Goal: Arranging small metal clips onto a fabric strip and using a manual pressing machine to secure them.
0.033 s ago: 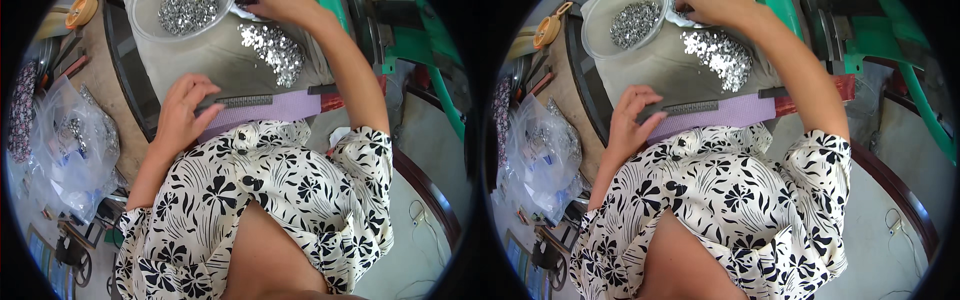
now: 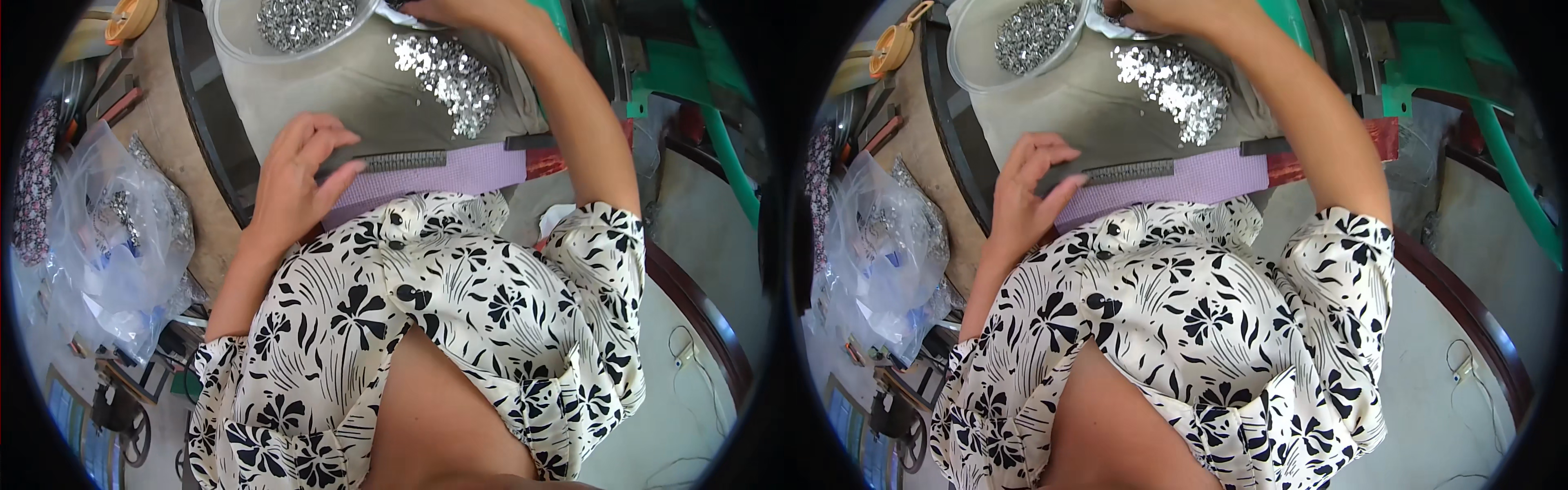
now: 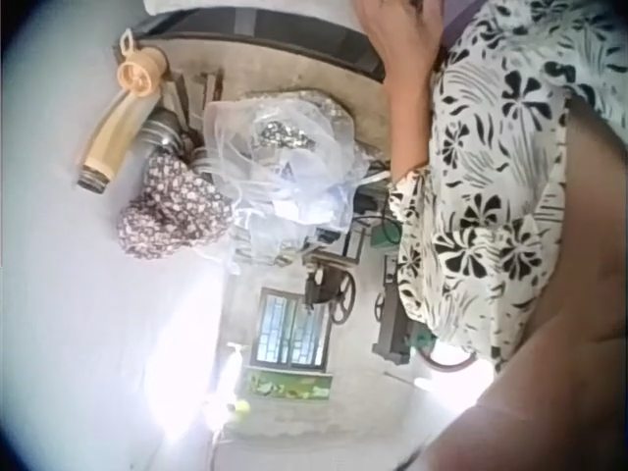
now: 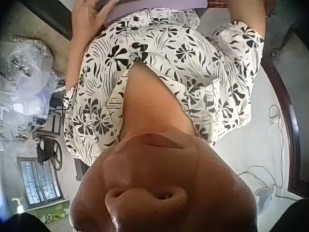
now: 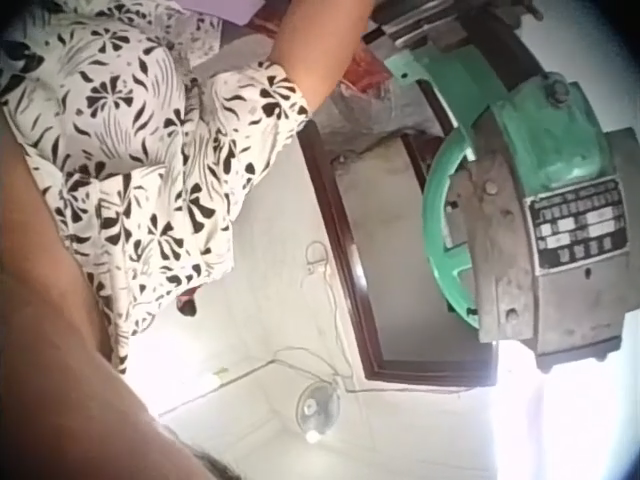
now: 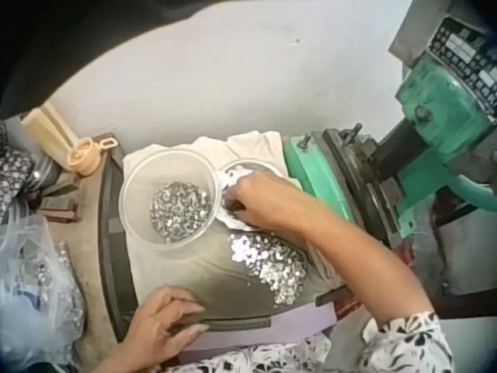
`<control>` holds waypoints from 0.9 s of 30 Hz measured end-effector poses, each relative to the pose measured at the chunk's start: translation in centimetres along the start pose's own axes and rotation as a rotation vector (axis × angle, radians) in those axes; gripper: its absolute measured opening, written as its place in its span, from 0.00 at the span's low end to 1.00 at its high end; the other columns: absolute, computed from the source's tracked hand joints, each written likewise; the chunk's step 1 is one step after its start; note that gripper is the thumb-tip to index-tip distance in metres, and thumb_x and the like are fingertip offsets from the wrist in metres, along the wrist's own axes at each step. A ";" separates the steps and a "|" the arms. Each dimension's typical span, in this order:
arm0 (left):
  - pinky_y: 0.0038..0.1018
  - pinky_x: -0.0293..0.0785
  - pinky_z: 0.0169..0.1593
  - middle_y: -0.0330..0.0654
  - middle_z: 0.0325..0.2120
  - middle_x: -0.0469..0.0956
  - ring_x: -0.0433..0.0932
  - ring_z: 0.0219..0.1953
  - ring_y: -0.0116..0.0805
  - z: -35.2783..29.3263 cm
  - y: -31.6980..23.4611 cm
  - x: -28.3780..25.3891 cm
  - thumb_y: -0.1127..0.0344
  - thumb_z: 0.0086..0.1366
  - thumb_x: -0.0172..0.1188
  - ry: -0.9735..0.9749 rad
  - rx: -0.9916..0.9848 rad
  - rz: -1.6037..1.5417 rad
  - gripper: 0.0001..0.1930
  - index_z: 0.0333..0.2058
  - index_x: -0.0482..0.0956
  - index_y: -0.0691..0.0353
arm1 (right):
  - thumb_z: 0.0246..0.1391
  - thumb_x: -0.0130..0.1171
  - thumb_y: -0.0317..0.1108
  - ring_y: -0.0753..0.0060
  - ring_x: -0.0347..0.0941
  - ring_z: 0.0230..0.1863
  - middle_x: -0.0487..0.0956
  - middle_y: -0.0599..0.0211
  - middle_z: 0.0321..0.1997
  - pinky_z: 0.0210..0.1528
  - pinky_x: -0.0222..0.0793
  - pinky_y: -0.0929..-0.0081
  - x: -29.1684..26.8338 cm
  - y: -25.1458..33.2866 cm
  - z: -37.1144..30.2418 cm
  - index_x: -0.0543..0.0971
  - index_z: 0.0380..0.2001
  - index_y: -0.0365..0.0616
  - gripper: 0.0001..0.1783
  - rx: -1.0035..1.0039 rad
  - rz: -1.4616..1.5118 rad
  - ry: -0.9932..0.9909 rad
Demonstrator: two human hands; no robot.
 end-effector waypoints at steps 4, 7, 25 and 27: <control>0.28 0.75 0.41 0.43 0.40 0.77 0.78 0.39 0.40 1.5 -1.0 -1.2 0.72 0.56 0.70 -0.111 0.050 0.023 0.13 0.41 0.82 0.62 | 0.44 0.63 0.32 0.45 0.80 0.34 0.83 0.47 0.31 0.39 0.75 0.54 -0.2 -0.1 0.4 0.85 0.29 0.40 0.09 -0.005 -0.002 0.094; 0.27 0.75 0.42 0.44 0.39 0.78 0.79 0.40 0.39 2.8 -1.7 -2.1 0.74 0.56 0.69 -0.165 0.073 0.047 0.12 0.40 0.83 0.62 | 0.43 0.62 0.32 0.44 0.80 0.33 0.82 0.47 0.30 0.37 0.74 0.55 0.4 -0.6 0.6 0.84 0.28 0.40 0.09 -0.025 0.008 0.120; 0.36 0.77 0.40 0.54 0.31 0.81 0.81 0.34 0.52 13.7 -6.8 -3.9 0.68 0.58 0.68 -0.276 0.068 0.166 0.14 0.40 0.78 0.69 | 0.56 0.67 0.32 0.84 0.70 0.23 0.81 0.72 0.24 0.26 0.65 0.82 0.2 -5.3 -3.8 0.85 0.30 0.36 0.09 0.448 1.040 -0.210; 0.40 0.76 0.41 0.56 0.32 0.81 0.81 0.36 0.56 14.6 -8.0 -3.4 0.67 0.56 0.69 -0.300 0.185 0.247 0.16 0.40 0.78 0.69 | 0.57 0.67 0.33 0.85 0.69 0.21 0.80 0.72 0.23 0.25 0.63 0.84 0.1 -4.8 -4.4 0.85 0.30 0.38 0.08 0.522 1.134 -0.223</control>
Point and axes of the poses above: each hand's wrist, its own z-axis towards the middle knuckle, its own x-axis out of the palm, y = z × x, the point moved 8 cm from there along z, towards the middle knuckle
